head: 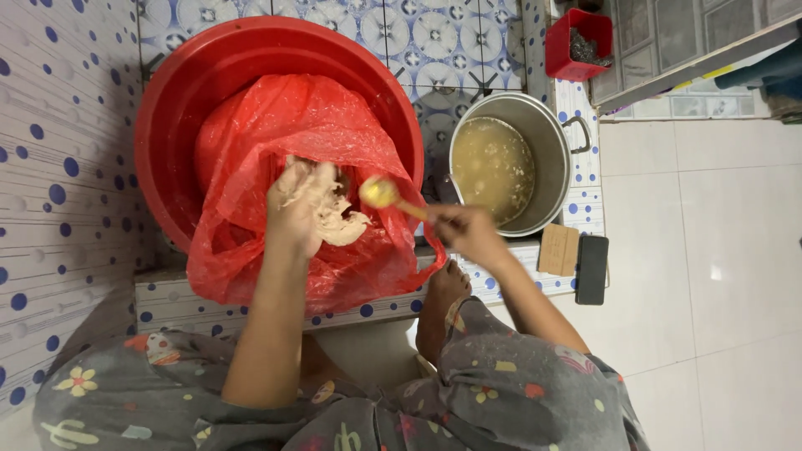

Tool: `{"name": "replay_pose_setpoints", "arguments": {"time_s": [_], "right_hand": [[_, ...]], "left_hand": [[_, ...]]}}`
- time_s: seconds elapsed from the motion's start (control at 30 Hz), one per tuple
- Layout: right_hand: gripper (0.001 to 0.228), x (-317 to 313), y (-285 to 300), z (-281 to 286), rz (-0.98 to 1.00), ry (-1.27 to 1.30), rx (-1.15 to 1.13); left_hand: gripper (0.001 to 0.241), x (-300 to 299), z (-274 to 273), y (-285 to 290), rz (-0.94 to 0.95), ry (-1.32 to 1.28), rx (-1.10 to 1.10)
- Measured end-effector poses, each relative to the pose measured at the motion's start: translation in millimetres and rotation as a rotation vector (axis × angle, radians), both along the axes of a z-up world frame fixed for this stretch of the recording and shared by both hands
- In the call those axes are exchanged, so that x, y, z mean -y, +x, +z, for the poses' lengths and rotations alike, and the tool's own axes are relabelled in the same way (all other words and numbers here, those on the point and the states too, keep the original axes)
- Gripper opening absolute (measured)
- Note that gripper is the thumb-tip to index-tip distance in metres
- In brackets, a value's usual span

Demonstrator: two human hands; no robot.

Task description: Scooping meat paste with a spoon to form meatballs and dropping them into a pot of water

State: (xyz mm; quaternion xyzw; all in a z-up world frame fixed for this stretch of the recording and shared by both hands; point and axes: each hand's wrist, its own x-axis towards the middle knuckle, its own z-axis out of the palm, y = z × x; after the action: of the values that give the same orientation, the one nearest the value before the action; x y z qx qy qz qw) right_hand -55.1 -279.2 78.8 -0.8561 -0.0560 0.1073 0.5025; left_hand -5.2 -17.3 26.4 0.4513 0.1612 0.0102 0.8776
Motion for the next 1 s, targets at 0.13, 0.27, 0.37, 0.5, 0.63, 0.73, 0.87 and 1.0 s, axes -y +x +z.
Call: {"name": "replay_pose_setpoints", "arguments": {"time_s": [0.13,0.27,0.37,0.5,0.63,0.73,0.87,1.0], "right_hand": [[0.023,-21.1,-4.9,-12.6,0.09,-0.048,-0.075],[0.023,-19.3,-0.6,-17.3,0.05,0.006,-0.182],[0.022,-20.9,0.2,-17.3,0.033,0.038,-0.158],[0.022,-16.1,-6.1,-18.5,0.01,0.118,-0.178],[0.023,-13.2,-14.0,-29.4,0.062,0.107,-0.195],[0.02,-8.5,-19.2,-46.7,0.066,0.129,-0.225],[0.023,-3.5,-19.6,-58.4,0.034,0.15,-0.2],[0.025,1.2,-15.5,-66.2,0.0,0.108,-0.133]], "left_hand": [[0.035,0.3,62.0,-6.6,-0.064,-0.17,-0.085],[0.023,5.9,-13.4,11.6,-0.123,0.348,0.408],[0.04,12.9,-13.1,6.0,-0.064,0.941,0.792],[0.015,18.8,-44.5,4.7,-0.052,0.838,0.602],[0.01,9.7,-30.9,2.7,-0.042,0.299,0.159],[0.015,-6.6,-51.1,9.7,-0.185,0.16,0.059],[0.022,-6.8,-26.8,12.1,-0.169,0.065,-0.121],[0.035,-4.7,-17.9,15.5,-0.139,0.176,-0.092]]}}
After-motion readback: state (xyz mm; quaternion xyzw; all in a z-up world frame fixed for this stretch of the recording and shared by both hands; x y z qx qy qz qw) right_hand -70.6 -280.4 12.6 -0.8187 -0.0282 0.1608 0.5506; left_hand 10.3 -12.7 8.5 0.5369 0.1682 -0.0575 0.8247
